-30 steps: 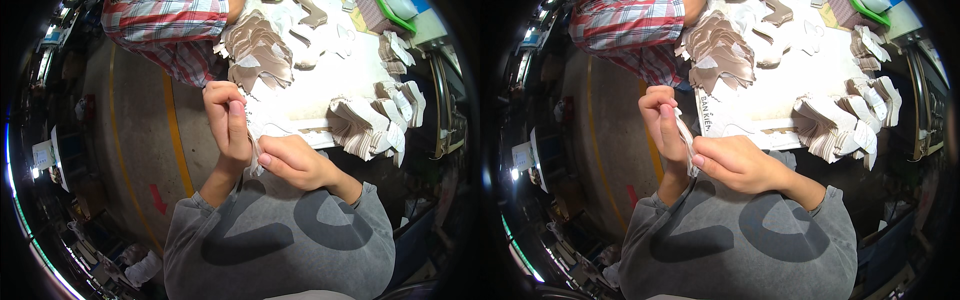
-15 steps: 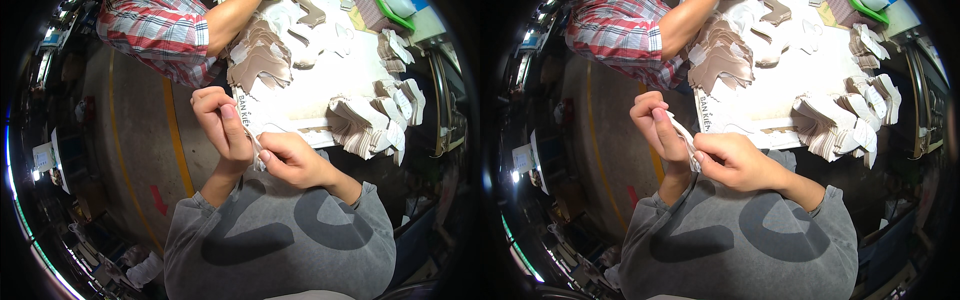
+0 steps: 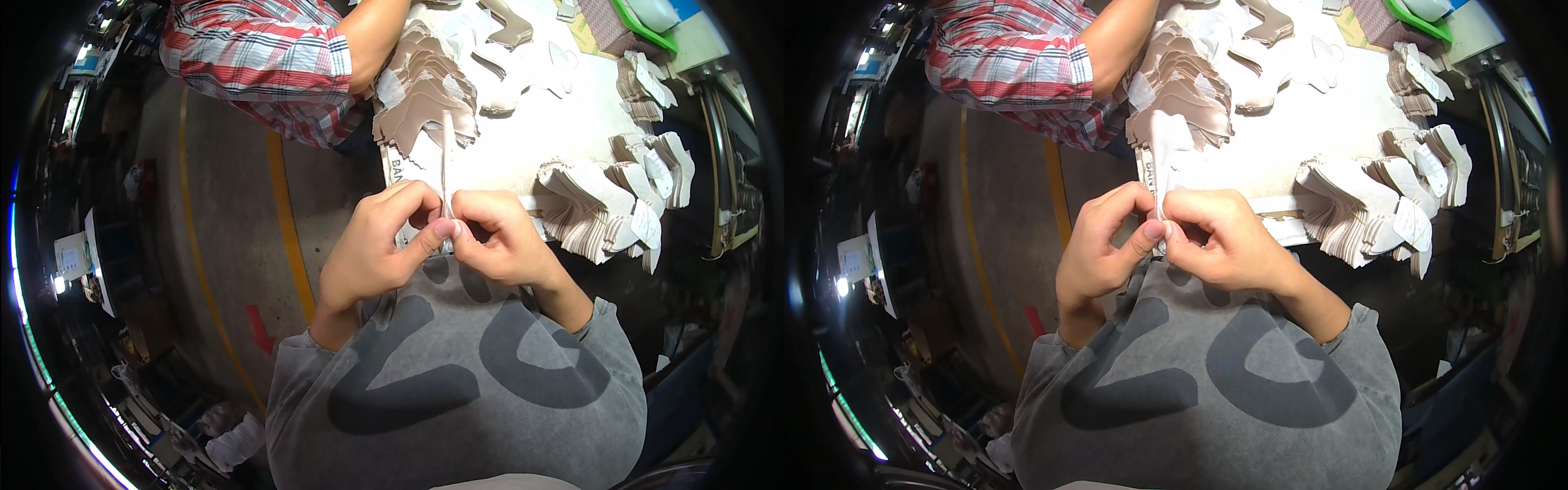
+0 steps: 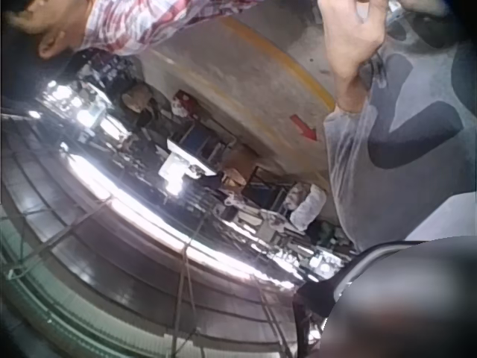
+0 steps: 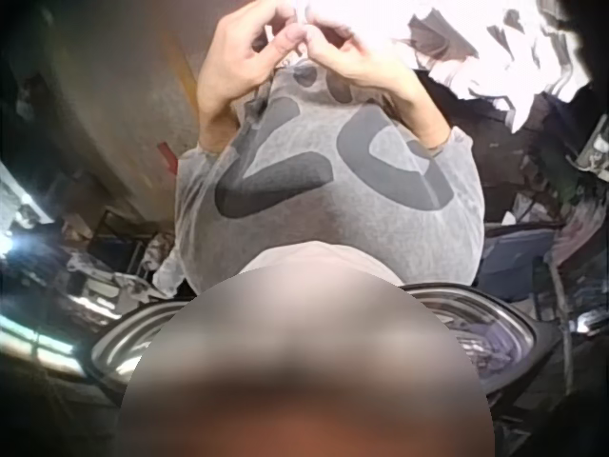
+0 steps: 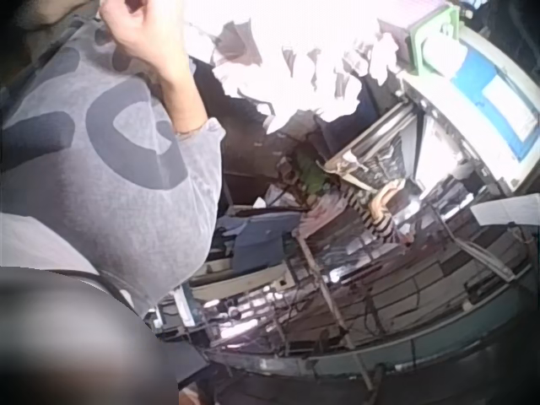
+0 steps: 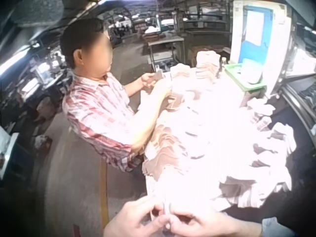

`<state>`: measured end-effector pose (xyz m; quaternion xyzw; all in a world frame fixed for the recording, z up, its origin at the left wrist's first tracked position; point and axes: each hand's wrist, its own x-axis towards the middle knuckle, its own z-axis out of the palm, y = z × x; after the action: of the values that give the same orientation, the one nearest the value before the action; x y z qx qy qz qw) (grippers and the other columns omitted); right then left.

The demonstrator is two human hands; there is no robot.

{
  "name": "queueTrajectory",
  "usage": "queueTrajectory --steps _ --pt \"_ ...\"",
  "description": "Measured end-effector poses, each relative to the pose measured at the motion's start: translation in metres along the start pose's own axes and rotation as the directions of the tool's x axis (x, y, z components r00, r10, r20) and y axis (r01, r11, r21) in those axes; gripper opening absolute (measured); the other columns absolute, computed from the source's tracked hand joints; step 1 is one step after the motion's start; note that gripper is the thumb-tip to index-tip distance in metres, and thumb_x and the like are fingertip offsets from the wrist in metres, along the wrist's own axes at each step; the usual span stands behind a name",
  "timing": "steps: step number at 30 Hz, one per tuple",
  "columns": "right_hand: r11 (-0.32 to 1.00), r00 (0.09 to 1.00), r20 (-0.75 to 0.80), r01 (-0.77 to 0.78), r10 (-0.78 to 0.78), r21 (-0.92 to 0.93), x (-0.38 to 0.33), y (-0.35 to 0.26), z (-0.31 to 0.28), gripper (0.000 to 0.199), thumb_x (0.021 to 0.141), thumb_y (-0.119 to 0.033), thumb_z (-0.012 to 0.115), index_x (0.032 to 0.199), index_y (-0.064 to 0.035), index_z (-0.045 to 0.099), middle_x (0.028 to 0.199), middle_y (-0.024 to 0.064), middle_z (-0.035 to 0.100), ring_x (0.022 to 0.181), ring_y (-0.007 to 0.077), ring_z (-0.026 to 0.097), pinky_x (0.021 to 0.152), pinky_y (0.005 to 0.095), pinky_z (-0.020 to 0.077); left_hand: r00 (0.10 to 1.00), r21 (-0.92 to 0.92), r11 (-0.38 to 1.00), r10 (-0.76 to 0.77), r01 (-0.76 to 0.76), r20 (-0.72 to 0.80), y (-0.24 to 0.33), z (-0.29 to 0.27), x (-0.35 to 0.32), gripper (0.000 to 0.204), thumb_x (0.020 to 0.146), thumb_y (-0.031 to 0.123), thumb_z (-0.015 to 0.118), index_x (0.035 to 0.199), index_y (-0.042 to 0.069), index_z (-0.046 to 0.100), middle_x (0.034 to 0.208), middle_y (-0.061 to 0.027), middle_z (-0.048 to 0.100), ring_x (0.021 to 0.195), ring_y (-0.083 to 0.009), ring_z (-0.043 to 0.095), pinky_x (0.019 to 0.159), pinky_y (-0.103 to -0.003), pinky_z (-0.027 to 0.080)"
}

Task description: The person repeatedly picks up beige shoe insoles from a table, peels off a white paper liner from each insole, and places the insole back on the table. The person works one at a time, handling each insole with both hands.

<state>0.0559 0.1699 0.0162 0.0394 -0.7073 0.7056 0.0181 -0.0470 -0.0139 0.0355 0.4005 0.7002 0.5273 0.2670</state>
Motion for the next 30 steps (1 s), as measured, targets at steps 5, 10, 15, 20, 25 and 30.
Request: queueTrajectory --steps 5,10,15,20,25,30 --pt "0.996 0.995 0.082 -0.069 0.064 0.062 0.0 0.004 -0.006 0.018 0.094 -0.005 0.063 0.079 -0.0022 0.055 0.068 -0.0059 0.048 0.062 0.0022 0.038 0.052 0.0248 0.0314 0.996 -0.005 0.998 0.067 -0.067 0.051 -0.004 -0.003 0.003 0.011 0.095 0.008 0.067 0.095 -0.002 0.062 0.084 -0.0112 0.062 0.072 -0.018 0.057 0.067 -0.03 0.045" --pt "0.981 0.987 0.134 -0.109 0.087 0.161 0.001 0.01 -0.008 0.02 0.096 -0.005 0.062 0.077 -0.0037 0.054 0.068 -0.0069 0.049 0.064 0.0013 0.039 0.054 0.0235 0.0324 0.993 0.023 0.997 0.07 -0.072 0.093 -0.014 -0.006 0.0 0.005 0.092 0.003 0.065 0.093 -0.001 0.062 0.079 -0.0091 0.061 0.067 -0.0146 0.056 0.061 -0.028 0.043" --pt "0.939 0.984 0.116 -0.164 0.134 0.302 0.006 0.014 0.002 0.025 0.1 -0.012 0.067 0.08 -0.005 0.053 0.07 -0.0054 0.048 0.066 0.0023 0.04 0.056 0.0237 0.0335 0.999 -0.143 0.99 -0.009 0.015 0.044 -0.032 -0.006 -0.002 0.006 0.091 0.003 0.065 0.088 0.0 0.06 0.072 -0.0073 0.059 0.063 -0.0132 0.057 0.059 -0.029 0.044" --pt "0.994 0.986 0.126 -0.109 0.109 -0.008 0.007 0.013 0.004 0.027 0.103 -0.012 0.065 0.079 -0.0039 0.057 0.072 -0.0047 0.056 0.065 0.0039 0.044 0.055 0.0247 0.0354 0.999 -0.164 0.986 0.038 -0.033 0.031 -0.047 -0.005 -0.009 0.012 0.095 0.009 0.063 0.087 0.002 0.058 0.078 -0.0059 0.062 0.067 -0.0103 0.056 0.06 -0.027 0.043" --pt "0.957 0.964 0.25 -0.154 0.091 0.247 0.009 0.008 0.007 0.027 0.104 -0.013 0.061 0.079 -0.004 0.057 0.069 -0.0076 0.048 0.066 0.002 0.04 0.057 0.0245 0.0357 0.996 -0.73 0.682 0.025 0.044 0.084 -0.065 0.004 -0.027 0.021 0.1 0.023 0.062 0.09 0.005 0.057 0.086 -0.0055 0.065 0.077 -0.0128 0.06 0.069 -0.03 0.049" --pt "0.921 0.929 0.362 -0.208 0.08 0.33 0.009 -0.001 -0.024 0.03 0.104 -0.012 0.061 0.076 -0.0046 0.05 0.071 -0.0083 0.042 0.068 0.0034 0.036 0.06 0.0253 0.0324 0.996 -0.903 0.422 -0.004 -0.075 -0.085 -0.072 0.011 -0.045 0.032 0.095 0.034 0.071 0.084 0.009 0.055 0.086 -0.0044 0.065 0.079 -0.0115 0.058 0.071 -0.029 0.047"
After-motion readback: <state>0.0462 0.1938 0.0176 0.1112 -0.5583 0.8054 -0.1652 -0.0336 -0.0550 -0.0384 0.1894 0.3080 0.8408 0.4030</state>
